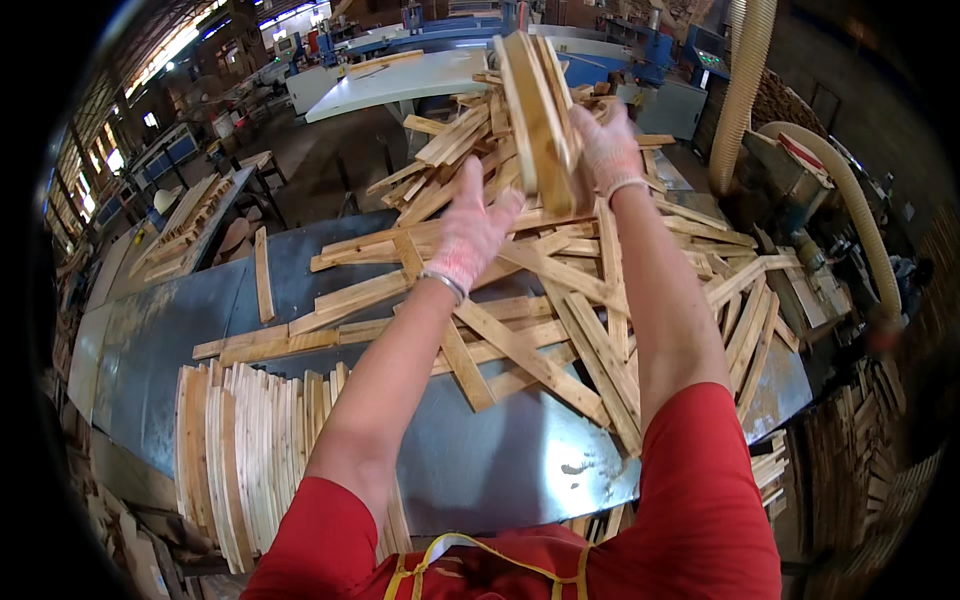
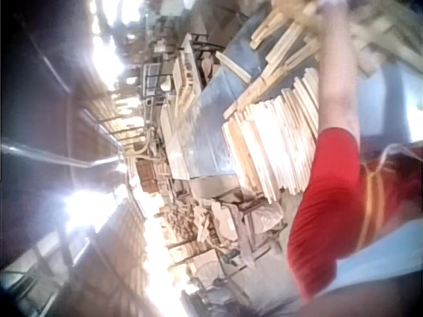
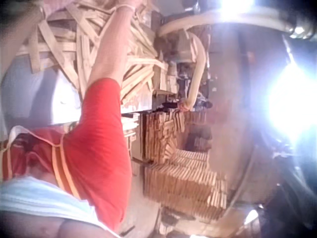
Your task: The person picks up individual wooden planks from a scattered pile on a metal table and places them into a neat, growing stack. The person handles the planks one by one, aligning them carefully to form a uniform pile.
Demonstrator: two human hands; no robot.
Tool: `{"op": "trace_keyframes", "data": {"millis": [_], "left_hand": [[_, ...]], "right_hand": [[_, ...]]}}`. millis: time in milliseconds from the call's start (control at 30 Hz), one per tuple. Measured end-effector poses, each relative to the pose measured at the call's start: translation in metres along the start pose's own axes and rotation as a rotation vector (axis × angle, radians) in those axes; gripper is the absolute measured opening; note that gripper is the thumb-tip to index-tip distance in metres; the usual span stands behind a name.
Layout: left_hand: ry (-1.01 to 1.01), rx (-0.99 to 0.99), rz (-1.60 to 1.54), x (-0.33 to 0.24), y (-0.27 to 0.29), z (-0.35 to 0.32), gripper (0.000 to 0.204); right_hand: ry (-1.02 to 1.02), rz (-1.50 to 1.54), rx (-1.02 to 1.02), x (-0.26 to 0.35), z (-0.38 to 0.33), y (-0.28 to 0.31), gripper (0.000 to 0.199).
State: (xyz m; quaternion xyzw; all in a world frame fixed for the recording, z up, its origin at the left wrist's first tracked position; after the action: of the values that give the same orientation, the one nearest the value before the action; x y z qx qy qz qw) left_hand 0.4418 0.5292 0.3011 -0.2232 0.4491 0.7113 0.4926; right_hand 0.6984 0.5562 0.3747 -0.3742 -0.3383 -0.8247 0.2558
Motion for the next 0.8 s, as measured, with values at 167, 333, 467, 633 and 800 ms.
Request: {"op": "trace_keyframes", "data": {"millis": [167,333,467,633,800], "left_hand": [[0.189,0.270,-0.069,0.063,-0.021,-0.101,0.079],[0.262,0.511,0.219,0.151,0.040,-0.365,0.068],[0.451,0.437,0.419,0.153,0.124,-0.465,0.067],[0.449,0.198,0.594,0.146,0.240,-0.507,0.064],[0.602,0.064,0.870,0.180,0.359,-0.580,0.070]], "right_hand": [[0.289,-0.033,0.237,-0.049,-0.089,-0.044,0.055],[-0.426,0.108,0.994,-0.135,-0.369,-0.114,0.054],[-0.850,0.589,1.171,-0.169,-0.558,-0.160,0.072],[-1.054,0.336,1.440,-0.083,-0.641,-0.190,0.095],[-0.769,-0.056,1.420,-0.035,-0.674,-0.259,0.112]]}}
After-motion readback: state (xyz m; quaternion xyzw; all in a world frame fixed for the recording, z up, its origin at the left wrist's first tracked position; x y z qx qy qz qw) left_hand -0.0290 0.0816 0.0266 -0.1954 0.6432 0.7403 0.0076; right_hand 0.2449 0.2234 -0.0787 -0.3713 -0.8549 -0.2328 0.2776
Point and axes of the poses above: each hand's wrist, its own z-axis towards the middle knuckle, its own y-axis out of the back of the hand, x = y × z, the point moved 9 cm from there along z, towards the middle knuckle, and after that the axes turned 6 degrees about -z, right-handed, at the moved point
